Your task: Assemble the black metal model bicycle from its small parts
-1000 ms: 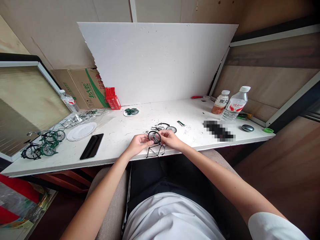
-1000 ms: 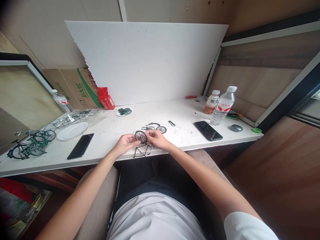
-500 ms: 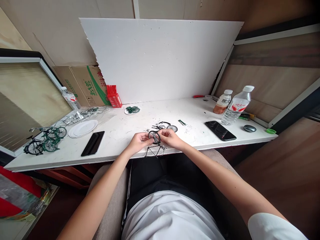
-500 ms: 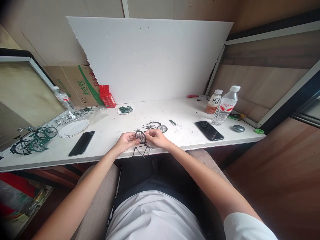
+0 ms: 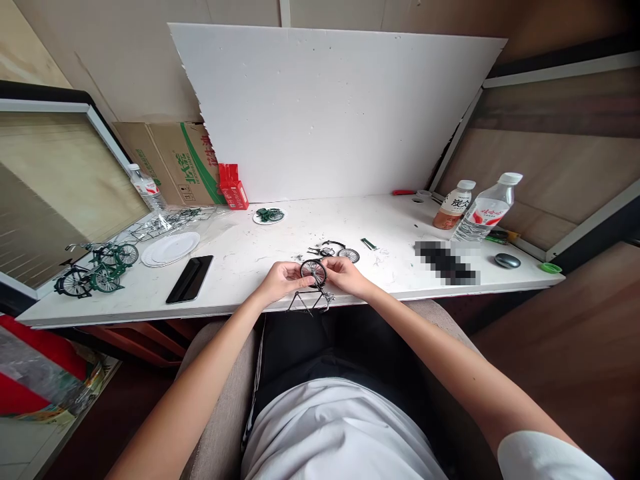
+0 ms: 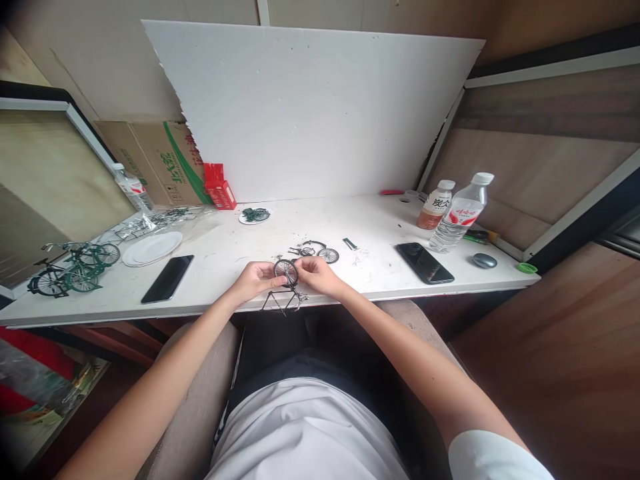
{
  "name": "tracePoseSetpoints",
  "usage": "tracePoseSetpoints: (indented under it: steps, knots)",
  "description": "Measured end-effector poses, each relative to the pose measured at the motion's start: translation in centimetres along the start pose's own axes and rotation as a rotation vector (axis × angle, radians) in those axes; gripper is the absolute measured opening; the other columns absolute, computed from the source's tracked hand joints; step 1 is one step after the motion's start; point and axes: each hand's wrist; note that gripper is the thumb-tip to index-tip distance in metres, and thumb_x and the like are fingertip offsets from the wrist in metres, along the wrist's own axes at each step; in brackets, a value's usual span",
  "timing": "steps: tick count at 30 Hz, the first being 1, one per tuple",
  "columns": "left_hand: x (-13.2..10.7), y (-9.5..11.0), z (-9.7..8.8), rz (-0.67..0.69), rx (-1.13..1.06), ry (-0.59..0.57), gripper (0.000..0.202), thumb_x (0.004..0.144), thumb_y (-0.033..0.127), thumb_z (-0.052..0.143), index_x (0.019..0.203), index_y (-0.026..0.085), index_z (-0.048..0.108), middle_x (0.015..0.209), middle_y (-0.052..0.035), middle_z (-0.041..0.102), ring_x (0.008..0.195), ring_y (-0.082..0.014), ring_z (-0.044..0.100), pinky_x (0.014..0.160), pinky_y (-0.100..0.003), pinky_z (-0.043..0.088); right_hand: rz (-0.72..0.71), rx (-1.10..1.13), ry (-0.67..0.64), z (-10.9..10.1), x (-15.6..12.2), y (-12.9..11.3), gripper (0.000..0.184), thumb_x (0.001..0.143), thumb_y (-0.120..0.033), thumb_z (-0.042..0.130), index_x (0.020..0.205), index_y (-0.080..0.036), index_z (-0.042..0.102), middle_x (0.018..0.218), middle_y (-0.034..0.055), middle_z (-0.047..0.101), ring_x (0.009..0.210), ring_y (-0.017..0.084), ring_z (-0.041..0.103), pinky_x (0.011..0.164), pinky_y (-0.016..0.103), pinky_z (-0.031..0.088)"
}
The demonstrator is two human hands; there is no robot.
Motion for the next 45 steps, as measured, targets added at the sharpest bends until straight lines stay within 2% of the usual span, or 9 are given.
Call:
tracePoseSetpoints:
  steps: [10, 20, 28, 39, 45]
  knots:
    - [-0.1, 0.3, -0.1, 0.01, 0.006, -0.006, 0.04, 0.078, 0.047, 0.09, 0.097, 0.014, 0.08, 0.099, -0.0099, 0.081, 0.089, -0.023, 0.075, 0.086, -0.035, 0.059, -0.017, 0.036, -0.01, 0.2, 0.0, -0.3, 0.038, 0.095, -0.056, 0.068, 0.083, -0.02, 0.065, 0.072, -0.0001, 0.059, 0.066, 0.014, 0.053, 0.066, 0.028, 0.043]
    - [0.0, 0.1, -0.1, -0.008, -0.06, 0.0, 0.042, 0.075, 0.046, 0.093, 0.096, 0.013, 0.078, 0.097, -0.0099, 0.081, 0.087, -0.0224, 0.075, 0.086, -0.035, 0.059, -0.021, -0.013, -0.014, 0.2, -0.1, -0.9, 0.04, 0.093, -0.058, 0.07, 0.085, -0.019, 0.067, 0.078, 0.0029, 0.067, 0.069, 0.015, 0.058, 0.068, 0.029, 0.047]
    - [0.1, -0.2, -0.1, -0.023, -0.088, 0.011, 0.043, 0.074, 0.045, 0.094, 0.098, 0.012, 0.079, 0.098, -0.0103, 0.082, 0.086, -0.021, 0.075, 0.083, -0.033, 0.059, 0.013, -0.02, -0.002, 0.4, 0.0, -0.4, 0.037, 0.095, -0.053, 0.069, 0.081, -0.019, 0.062, 0.068, -0.0006, 0.062, 0.061, 0.013, 0.053, 0.061, 0.026, 0.043]
    - [0.2, -0.5, -0.1, -0.036, -0.098, 0.018, 0.049, 0.073, 0.046, 0.095, 0.103, 0.013, 0.076, 0.102, -0.0108, 0.08, 0.09, -0.0216, 0.075, 0.084, -0.033, 0.059, 0.005, 0.147, -0.09, 0.1, 0.0, 0.0, 0.042, 0.09, -0.058, 0.076, 0.088, -0.019, 0.062, 0.076, 0.001, 0.063, 0.067, 0.014, 0.056, 0.066, 0.028, 0.046]
    - [0.3, -0.5, -0.1, -0.02, -0.077, 0.031, 0.054, 0.071, 0.047, 0.096, 0.107, 0.014, 0.073, 0.104, -0.0117, 0.08, 0.092, -0.0223, 0.075, 0.085, -0.034, 0.059, -0.003, 0.102, -0.13, 0.1, -0.1, 0.2, 0.041, 0.097, -0.059, 0.066, 0.092, -0.019, 0.063, 0.081, 0.0013, 0.061, 0.068, 0.015, 0.057, 0.066, 0.028, 0.047]
Point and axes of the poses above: each hand's wrist, its own x-axis towards the middle knuckle, its own z-axis out of the palm, y = z × x
